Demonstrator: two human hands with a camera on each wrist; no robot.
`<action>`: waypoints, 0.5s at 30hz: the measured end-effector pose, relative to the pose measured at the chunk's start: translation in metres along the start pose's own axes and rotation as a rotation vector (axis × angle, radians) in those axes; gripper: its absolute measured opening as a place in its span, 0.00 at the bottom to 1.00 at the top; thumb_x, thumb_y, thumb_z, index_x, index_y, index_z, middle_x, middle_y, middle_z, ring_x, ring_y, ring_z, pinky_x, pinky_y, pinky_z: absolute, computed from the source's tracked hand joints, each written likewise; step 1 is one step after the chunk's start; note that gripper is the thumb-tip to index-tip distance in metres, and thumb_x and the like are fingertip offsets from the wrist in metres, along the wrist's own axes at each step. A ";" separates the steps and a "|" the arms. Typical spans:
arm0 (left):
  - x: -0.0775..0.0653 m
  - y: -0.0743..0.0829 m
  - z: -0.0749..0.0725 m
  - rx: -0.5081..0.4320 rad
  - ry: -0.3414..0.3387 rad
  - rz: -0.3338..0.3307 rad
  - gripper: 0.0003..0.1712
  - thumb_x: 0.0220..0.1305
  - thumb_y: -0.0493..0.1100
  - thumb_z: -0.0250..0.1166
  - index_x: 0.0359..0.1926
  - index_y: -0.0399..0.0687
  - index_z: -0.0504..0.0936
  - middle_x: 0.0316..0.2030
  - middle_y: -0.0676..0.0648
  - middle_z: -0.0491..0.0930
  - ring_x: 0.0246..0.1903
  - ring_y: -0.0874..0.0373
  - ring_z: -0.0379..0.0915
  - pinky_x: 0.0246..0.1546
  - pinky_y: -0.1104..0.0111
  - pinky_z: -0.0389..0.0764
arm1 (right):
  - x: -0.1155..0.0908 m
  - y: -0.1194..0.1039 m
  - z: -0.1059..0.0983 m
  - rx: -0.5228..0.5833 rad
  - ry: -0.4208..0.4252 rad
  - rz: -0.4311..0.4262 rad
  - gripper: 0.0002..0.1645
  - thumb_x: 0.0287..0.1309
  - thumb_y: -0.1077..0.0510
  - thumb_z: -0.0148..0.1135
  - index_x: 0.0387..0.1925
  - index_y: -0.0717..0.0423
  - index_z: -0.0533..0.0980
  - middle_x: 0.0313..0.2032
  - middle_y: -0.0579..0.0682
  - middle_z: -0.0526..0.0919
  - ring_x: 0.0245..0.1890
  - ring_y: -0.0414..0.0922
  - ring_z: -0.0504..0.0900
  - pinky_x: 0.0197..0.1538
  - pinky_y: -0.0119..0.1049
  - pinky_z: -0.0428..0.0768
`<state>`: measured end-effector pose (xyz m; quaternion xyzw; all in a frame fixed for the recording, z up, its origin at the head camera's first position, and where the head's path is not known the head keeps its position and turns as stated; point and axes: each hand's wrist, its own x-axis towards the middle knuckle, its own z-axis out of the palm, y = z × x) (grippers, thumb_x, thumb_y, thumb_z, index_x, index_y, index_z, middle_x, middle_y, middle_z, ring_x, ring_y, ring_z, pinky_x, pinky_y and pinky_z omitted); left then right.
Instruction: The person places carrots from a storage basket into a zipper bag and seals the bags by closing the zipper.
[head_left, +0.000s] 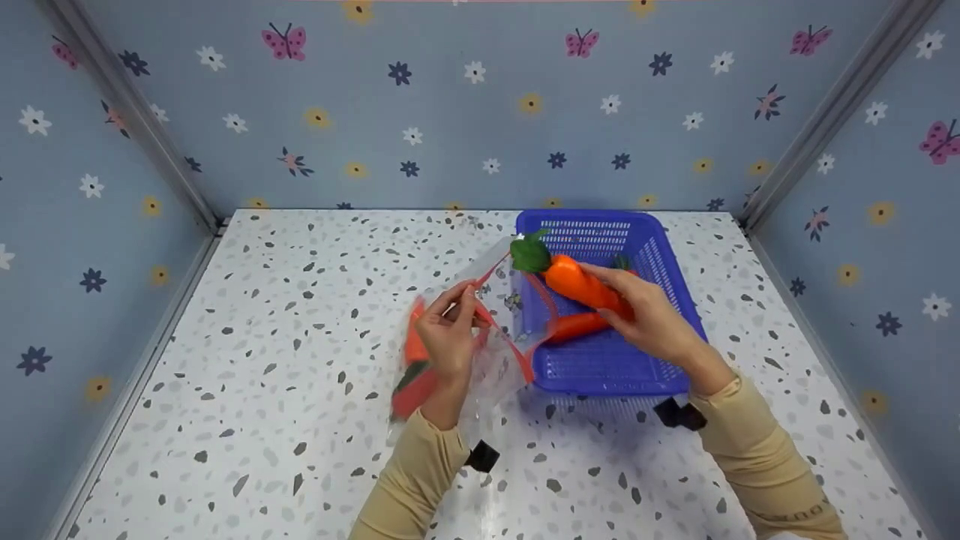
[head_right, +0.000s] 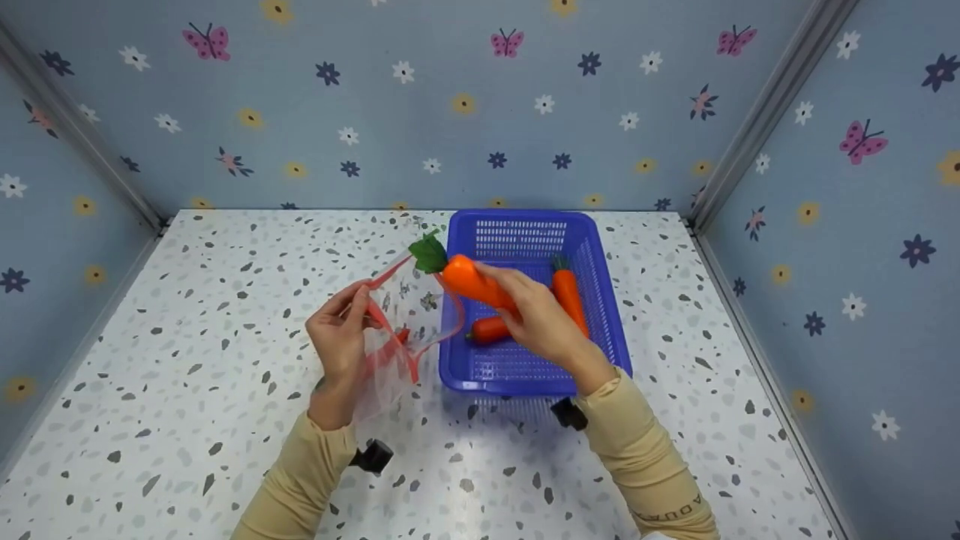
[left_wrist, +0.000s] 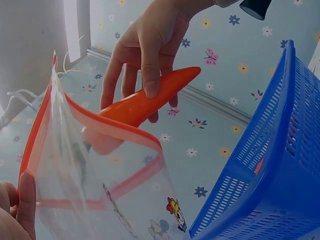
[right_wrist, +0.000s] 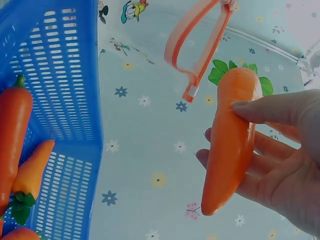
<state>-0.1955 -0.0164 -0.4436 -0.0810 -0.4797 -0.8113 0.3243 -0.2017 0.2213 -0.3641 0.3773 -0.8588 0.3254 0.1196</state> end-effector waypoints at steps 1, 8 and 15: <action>0.000 0.009 0.004 0.002 0.008 -0.014 0.10 0.57 0.30 0.57 0.38 0.23 0.78 0.15 0.41 0.75 0.12 0.58 0.72 0.13 0.69 0.76 | -0.001 -0.001 0.000 0.001 -0.012 0.000 0.35 0.46 0.74 0.61 0.58 0.58 0.65 0.53 0.52 0.72 0.48 0.47 0.72 0.52 0.43 0.72; -0.001 0.013 0.007 -0.003 0.029 -0.023 0.09 0.57 0.31 0.59 0.37 0.25 0.79 0.16 0.42 0.75 0.12 0.60 0.72 0.13 0.70 0.76 | -0.004 -0.006 0.004 0.002 -0.079 -0.009 0.36 0.45 0.76 0.60 0.58 0.58 0.65 0.52 0.51 0.73 0.49 0.46 0.73 0.53 0.42 0.71; 0.001 -0.032 -0.011 -0.019 0.007 -0.002 0.11 0.58 0.33 0.59 0.39 0.28 0.79 0.18 0.39 0.76 0.13 0.55 0.73 0.14 0.67 0.77 | -0.002 -0.011 0.007 -0.029 -0.165 -0.049 0.34 0.44 0.78 0.60 0.56 0.60 0.67 0.53 0.55 0.72 0.52 0.49 0.71 0.53 0.42 0.71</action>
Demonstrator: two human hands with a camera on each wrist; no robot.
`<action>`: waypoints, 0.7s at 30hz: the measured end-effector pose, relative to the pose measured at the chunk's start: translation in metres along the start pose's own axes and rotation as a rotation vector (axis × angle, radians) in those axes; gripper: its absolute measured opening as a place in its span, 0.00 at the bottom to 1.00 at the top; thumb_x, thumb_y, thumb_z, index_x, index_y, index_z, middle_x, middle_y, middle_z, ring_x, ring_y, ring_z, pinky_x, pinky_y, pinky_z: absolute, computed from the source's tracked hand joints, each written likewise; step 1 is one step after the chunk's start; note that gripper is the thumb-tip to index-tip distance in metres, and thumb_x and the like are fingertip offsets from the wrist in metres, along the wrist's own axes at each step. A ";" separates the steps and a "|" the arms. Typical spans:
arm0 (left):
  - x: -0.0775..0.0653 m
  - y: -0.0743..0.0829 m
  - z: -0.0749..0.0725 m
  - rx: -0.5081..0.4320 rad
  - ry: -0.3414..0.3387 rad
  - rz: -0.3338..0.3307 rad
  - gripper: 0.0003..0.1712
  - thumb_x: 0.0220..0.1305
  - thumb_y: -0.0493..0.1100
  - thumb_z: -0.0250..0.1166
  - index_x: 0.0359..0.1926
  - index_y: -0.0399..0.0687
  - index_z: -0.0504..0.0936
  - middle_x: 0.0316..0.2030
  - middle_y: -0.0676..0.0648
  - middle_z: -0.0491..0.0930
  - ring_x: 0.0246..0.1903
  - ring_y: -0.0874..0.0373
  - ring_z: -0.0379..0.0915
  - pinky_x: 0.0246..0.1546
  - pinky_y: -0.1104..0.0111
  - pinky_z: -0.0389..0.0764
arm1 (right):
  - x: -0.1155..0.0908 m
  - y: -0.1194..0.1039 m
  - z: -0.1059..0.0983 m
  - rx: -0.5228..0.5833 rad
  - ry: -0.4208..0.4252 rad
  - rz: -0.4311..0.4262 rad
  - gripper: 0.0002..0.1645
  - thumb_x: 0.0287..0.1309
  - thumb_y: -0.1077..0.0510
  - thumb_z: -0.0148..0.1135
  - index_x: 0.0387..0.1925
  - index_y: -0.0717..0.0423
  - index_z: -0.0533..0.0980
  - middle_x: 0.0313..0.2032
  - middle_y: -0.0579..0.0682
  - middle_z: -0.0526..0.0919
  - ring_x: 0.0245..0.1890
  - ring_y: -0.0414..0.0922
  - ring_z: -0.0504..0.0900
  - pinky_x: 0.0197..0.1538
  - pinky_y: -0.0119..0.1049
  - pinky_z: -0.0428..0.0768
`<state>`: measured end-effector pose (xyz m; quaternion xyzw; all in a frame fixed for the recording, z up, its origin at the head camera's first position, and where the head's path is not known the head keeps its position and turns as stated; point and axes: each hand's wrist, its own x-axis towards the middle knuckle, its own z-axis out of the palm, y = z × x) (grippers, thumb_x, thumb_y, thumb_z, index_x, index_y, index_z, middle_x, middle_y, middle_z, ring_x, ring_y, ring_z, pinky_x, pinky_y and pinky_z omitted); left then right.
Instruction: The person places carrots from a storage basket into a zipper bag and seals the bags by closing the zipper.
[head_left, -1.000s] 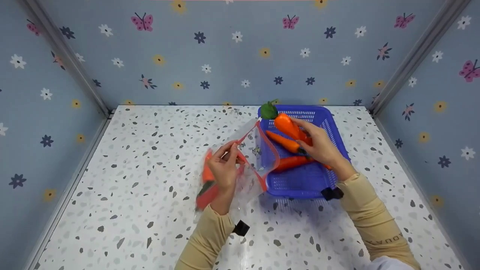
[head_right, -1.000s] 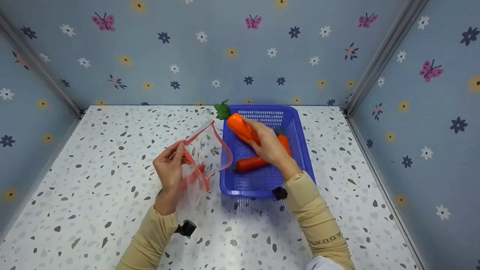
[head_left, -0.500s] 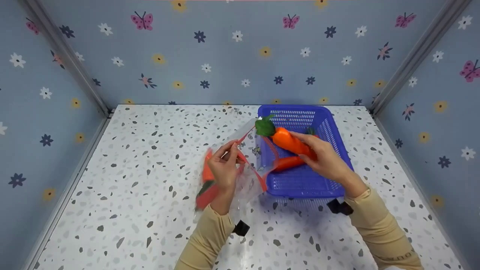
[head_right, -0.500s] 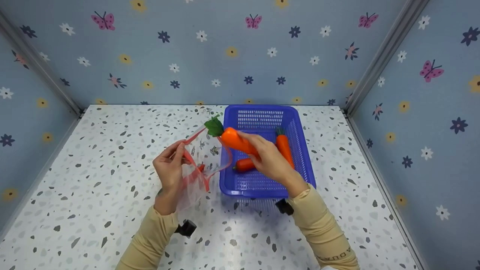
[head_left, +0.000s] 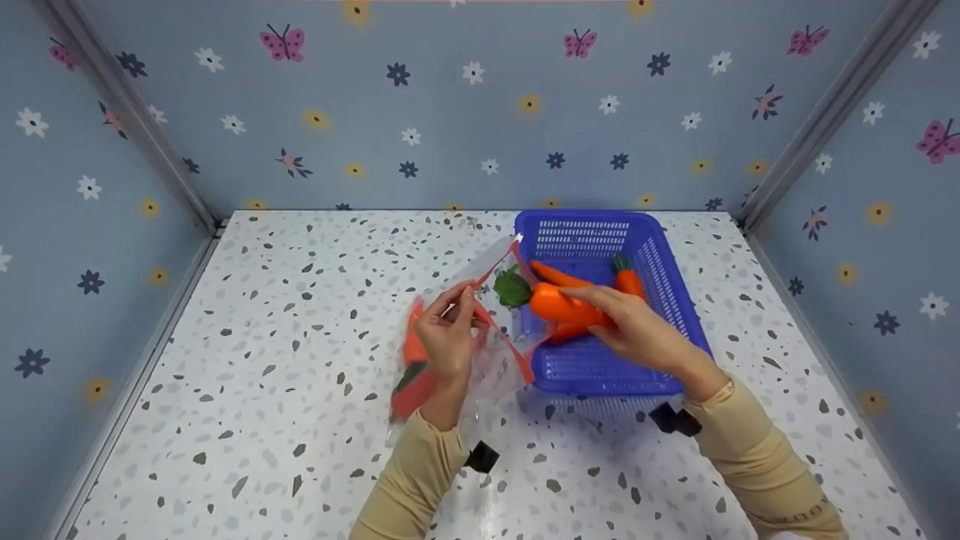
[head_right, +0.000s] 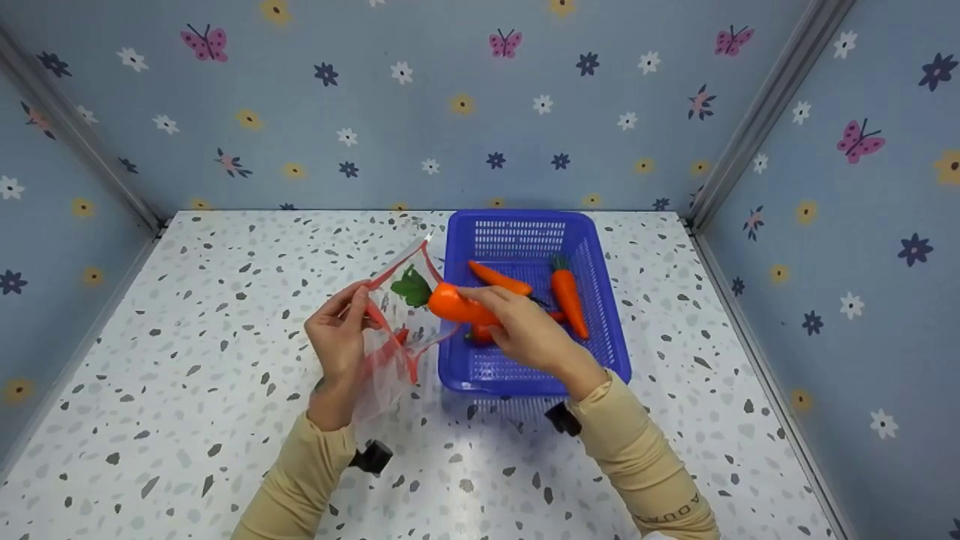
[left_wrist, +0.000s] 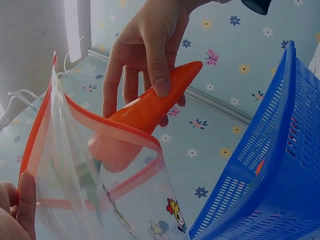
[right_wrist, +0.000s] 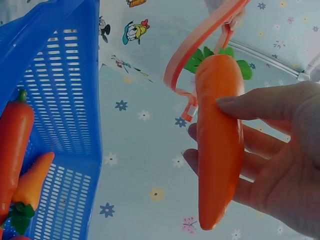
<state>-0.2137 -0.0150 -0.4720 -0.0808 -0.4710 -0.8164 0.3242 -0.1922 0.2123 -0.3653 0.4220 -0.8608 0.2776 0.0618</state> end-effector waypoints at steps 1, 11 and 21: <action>0.000 -0.001 0.000 -0.001 0.000 0.007 0.11 0.58 0.34 0.59 0.39 0.29 0.80 0.18 0.39 0.76 0.13 0.54 0.73 0.14 0.67 0.77 | 0.001 -0.001 0.000 -0.005 -0.012 -0.001 0.34 0.43 0.78 0.60 0.56 0.60 0.67 0.53 0.55 0.72 0.52 0.49 0.71 0.52 0.41 0.72; -0.001 0.023 0.008 0.018 -0.016 0.003 0.09 0.58 0.30 0.57 0.38 0.25 0.79 0.16 0.40 0.76 0.12 0.55 0.72 0.15 0.69 0.77 | 0.019 -0.012 0.002 -0.039 -0.119 -0.004 0.28 0.45 0.71 0.64 0.51 0.58 0.72 0.49 0.49 0.76 0.53 0.46 0.71 0.55 0.41 0.69; 0.002 -0.074 -0.034 0.040 -0.038 0.048 0.12 0.60 0.31 0.56 0.45 0.32 0.78 0.18 0.38 0.76 0.10 0.49 0.71 0.11 0.59 0.76 | 0.038 -0.017 0.004 -0.018 -0.191 -0.012 0.19 0.47 0.60 0.66 0.44 0.57 0.78 0.40 0.48 0.80 0.42 0.42 0.77 0.51 0.37 0.73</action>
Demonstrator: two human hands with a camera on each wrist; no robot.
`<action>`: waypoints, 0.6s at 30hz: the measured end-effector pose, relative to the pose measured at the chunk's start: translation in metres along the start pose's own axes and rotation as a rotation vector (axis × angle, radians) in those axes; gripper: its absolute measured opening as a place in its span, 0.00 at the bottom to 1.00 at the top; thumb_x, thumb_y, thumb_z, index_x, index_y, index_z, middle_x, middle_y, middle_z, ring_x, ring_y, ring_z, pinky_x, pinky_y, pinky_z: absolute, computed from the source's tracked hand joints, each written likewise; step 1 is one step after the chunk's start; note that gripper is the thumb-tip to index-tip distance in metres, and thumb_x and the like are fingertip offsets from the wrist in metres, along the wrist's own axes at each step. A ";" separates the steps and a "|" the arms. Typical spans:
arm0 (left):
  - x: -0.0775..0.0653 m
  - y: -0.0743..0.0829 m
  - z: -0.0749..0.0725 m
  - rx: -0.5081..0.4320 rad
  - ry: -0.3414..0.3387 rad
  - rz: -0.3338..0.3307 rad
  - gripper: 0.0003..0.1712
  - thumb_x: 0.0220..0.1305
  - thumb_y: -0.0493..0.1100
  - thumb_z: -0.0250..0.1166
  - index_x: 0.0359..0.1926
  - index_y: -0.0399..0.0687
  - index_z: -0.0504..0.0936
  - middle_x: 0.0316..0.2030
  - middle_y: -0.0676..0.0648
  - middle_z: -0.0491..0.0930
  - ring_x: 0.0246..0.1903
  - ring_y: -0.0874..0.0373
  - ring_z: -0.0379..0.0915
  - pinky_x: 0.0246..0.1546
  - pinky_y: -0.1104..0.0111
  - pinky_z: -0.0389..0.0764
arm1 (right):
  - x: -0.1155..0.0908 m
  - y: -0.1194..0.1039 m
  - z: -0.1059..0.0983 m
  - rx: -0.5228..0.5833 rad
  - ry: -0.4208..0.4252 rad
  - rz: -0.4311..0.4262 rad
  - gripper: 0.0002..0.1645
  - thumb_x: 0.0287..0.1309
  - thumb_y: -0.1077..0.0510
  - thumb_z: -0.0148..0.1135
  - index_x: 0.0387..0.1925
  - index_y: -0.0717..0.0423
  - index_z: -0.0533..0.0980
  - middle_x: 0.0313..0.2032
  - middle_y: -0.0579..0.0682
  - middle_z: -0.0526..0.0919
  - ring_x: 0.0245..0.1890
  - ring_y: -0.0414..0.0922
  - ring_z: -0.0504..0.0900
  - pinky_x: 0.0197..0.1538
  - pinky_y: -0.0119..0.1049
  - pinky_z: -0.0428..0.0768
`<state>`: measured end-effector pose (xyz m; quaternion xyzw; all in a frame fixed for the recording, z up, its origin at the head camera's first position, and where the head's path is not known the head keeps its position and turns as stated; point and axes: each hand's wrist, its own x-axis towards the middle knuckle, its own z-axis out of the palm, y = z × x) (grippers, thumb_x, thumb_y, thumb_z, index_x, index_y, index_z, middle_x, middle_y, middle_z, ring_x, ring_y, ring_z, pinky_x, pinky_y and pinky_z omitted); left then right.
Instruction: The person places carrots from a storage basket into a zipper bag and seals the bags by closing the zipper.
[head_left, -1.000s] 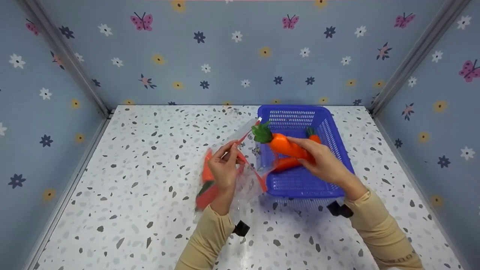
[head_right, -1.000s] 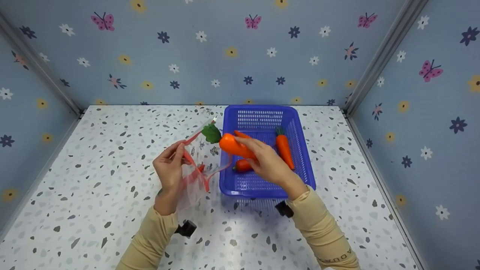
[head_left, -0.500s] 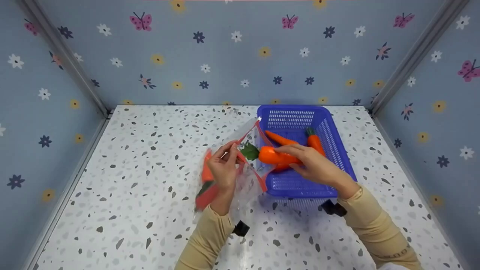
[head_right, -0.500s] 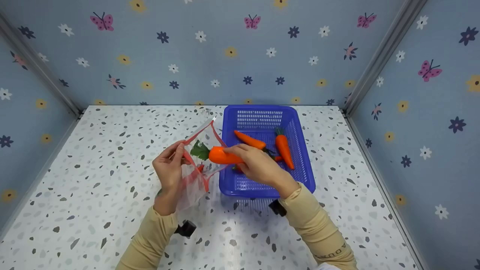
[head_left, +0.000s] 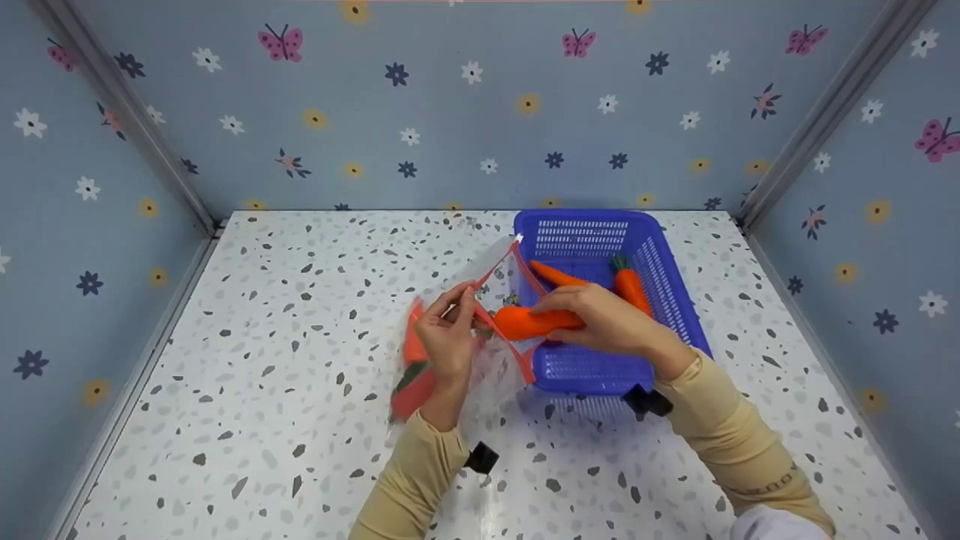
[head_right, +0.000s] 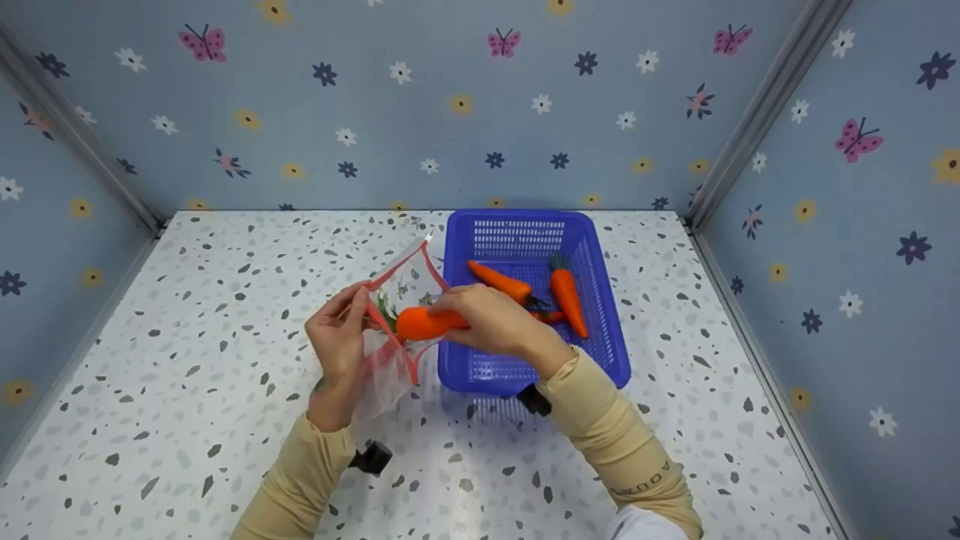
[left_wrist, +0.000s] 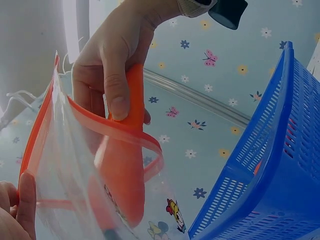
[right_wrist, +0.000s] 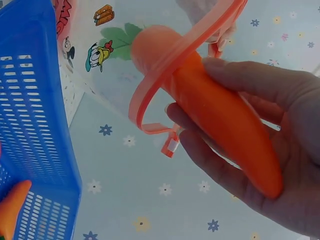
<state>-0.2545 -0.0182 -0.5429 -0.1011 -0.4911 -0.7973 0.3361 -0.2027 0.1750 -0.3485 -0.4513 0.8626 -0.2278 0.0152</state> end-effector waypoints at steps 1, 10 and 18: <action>-0.001 -0.015 -0.005 0.012 -0.002 0.014 0.13 0.60 0.33 0.56 0.46 0.34 0.78 0.18 0.38 0.76 0.11 0.49 0.71 0.11 0.59 0.75 | 0.002 0.000 0.000 0.014 -0.004 -0.004 0.18 0.47 0.59 0.66 0.44 0.58 0.78 0.40 0.48 0.81 0.41 0.42 0.77 0.50 0.37 0.74; 0.002 0.088 0.037 -0.005 0.052 -0.037 0.09 0.58 0.32 0.59 0.38 0.30 0.80 0.16 0.39 0.74 0.10 0.52 0.71 0.11 0.65 0.76 | 0.021 0.004 0.011 0.182 0.012 0.013 0.16 0.53 0.53 0.61 0.42 0.57 0.79 0.39 0.46 0.81 0.39 0.38 0.79 0.47 0.34 0.76; 0.004 0.094 0.038 -0.037 0.052 -0.043 0.09 0.57 0.33 0.60 0.36 0.29 0.81 0.16 0.43 0.75 0.11 0.57 0.71 0.13 0.70 0.77 | 0.030 0.010 0.022 0.337 0.131 0.108 0.18 0.52 0.51 0.61 0.41 0.60 0.79 0.37 0.51 0.81 0.35 0.39 0.79 0.41 0.32 0.78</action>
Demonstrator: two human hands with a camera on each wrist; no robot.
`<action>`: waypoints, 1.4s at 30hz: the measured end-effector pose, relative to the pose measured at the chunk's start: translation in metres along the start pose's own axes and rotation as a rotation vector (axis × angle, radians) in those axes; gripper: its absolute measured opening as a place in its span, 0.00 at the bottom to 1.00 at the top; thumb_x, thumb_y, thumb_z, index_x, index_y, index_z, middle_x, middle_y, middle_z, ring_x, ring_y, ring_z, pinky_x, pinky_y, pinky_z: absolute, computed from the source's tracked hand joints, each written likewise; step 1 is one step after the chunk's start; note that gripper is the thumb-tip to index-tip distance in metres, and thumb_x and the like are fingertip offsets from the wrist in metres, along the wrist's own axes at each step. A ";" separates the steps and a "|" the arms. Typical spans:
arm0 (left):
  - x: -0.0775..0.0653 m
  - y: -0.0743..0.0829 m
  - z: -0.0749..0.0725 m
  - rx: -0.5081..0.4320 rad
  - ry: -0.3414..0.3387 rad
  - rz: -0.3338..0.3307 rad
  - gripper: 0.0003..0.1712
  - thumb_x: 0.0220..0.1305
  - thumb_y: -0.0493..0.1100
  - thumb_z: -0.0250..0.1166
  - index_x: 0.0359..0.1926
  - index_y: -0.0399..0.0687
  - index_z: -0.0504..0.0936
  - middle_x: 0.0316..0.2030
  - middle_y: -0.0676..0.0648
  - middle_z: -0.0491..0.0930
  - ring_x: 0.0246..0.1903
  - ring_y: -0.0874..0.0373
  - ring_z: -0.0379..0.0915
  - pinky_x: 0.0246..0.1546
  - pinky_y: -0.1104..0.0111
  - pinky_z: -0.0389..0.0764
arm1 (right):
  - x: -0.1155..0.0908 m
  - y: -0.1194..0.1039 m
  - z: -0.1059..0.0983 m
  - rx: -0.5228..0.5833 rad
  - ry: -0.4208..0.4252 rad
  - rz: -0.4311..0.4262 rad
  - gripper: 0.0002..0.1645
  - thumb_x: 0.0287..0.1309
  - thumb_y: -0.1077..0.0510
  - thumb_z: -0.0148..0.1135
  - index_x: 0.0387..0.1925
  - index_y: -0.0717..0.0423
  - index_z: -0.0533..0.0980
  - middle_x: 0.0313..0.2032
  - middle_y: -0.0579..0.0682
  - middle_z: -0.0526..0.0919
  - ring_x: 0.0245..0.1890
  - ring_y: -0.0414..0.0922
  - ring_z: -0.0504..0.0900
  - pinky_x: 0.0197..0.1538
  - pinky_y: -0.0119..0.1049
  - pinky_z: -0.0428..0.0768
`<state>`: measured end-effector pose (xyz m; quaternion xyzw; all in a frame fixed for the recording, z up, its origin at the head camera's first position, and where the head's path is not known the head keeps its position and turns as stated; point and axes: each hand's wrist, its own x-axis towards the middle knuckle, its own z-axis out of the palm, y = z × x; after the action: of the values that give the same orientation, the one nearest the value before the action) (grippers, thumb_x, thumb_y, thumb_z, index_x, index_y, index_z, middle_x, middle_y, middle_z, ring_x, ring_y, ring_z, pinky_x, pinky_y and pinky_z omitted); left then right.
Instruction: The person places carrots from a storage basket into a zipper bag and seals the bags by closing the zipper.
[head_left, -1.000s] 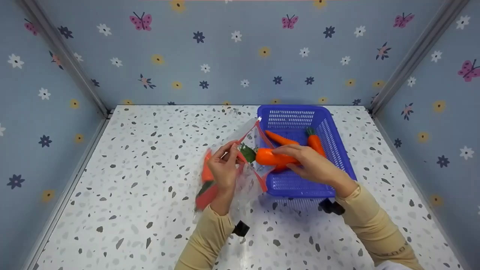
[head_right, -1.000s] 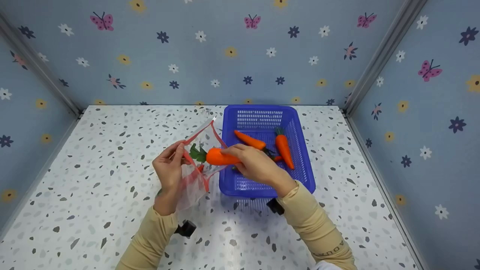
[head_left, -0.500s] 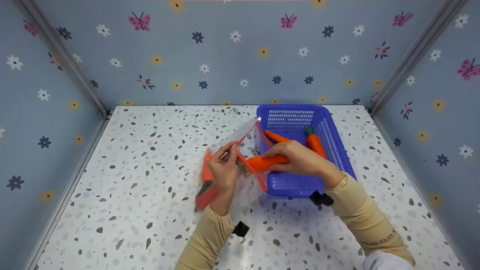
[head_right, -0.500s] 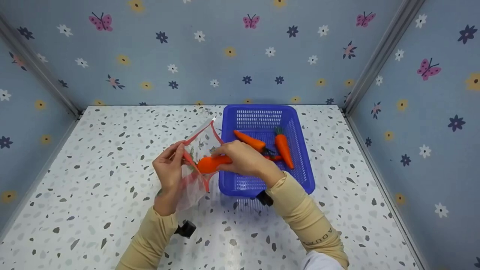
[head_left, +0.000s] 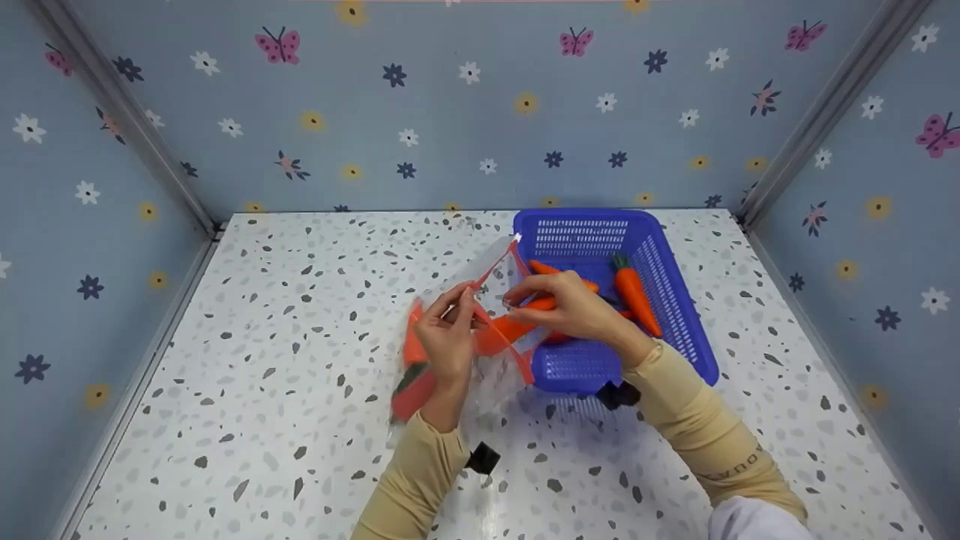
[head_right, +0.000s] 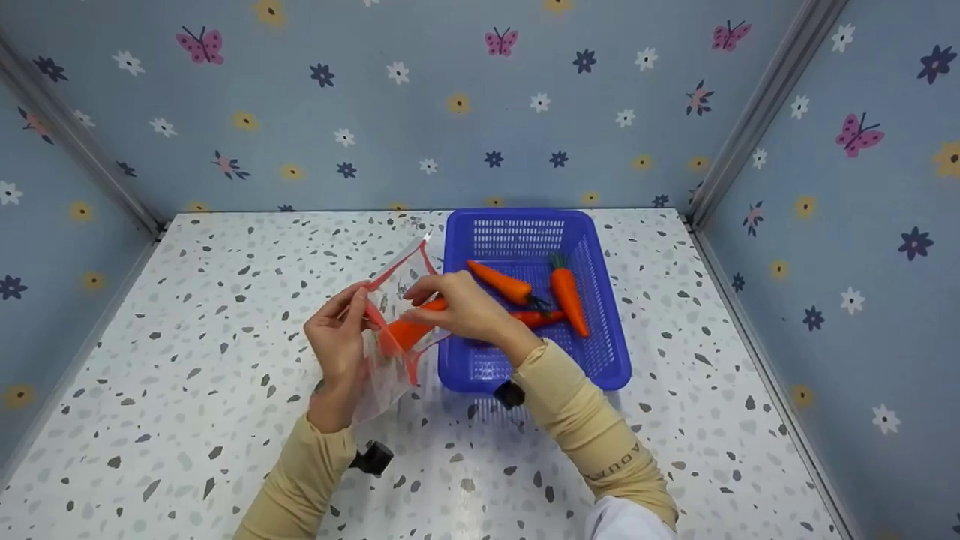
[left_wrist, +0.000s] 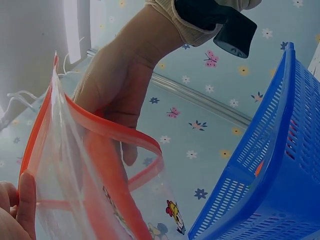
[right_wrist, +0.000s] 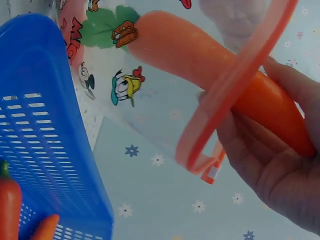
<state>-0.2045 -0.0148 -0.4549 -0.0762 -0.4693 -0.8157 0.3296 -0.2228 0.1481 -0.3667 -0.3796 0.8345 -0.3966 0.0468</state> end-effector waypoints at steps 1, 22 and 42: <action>-0.001 0.016 0.007 0.017 0.010 -0.001 0.09 0.56 0.32 0.60 0.35 0.28 0.80 0.16 0.42 0.75 0.11 0.56 0.71 0.13 0.69 0.76 | 0.001 -0.002 0.000 0.023 0.020 0.006 0.17 0.52 0.53 0.61 0.40 0.61 0.78 0.36 0.52 0.81 0.35 0.40 0.79 0.40 0.33 0.78; 0.001 -0.006 -0.004 -0.018 -0.005 0.025 0.09 0.58 0.31 0.58 0.38 0.29 0.80 0.15 0.41 0.75 0.11 0.54 0.70 0.12 0.64 0.76 | 0.013 0.015 -0.026 0.321 0.321 0.119 0.11 0.56 0.67 0.56 0.37 0.75 0.75 0.32 0.68 0.78 0.26 0.48 0.80 0.34 0.46 0.79; 0.001 -0.023 -0.013 0.010 0.012 0.010 0.10 0.57 0.34 0.61 0.39 0.33 0.80 0.17 0.37 0.74 0.11 0.50 0.70 0.12 0.61 0.76 | 0.022 0.120 -0.038 0.252 0.459 0.495 0.22 0.57 0.53 0.57 0.43 0.70 0.75 0.39 0.64 0.79 0.33 0.49 0.81 0.34 0.30 0.79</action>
<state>-0.2174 -0.0177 -0.4779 -0.0719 -0.4711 -0.8119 0.3371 -0.3244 0.2046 -0.4191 -0.0584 0.8345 -0.5479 -0.0010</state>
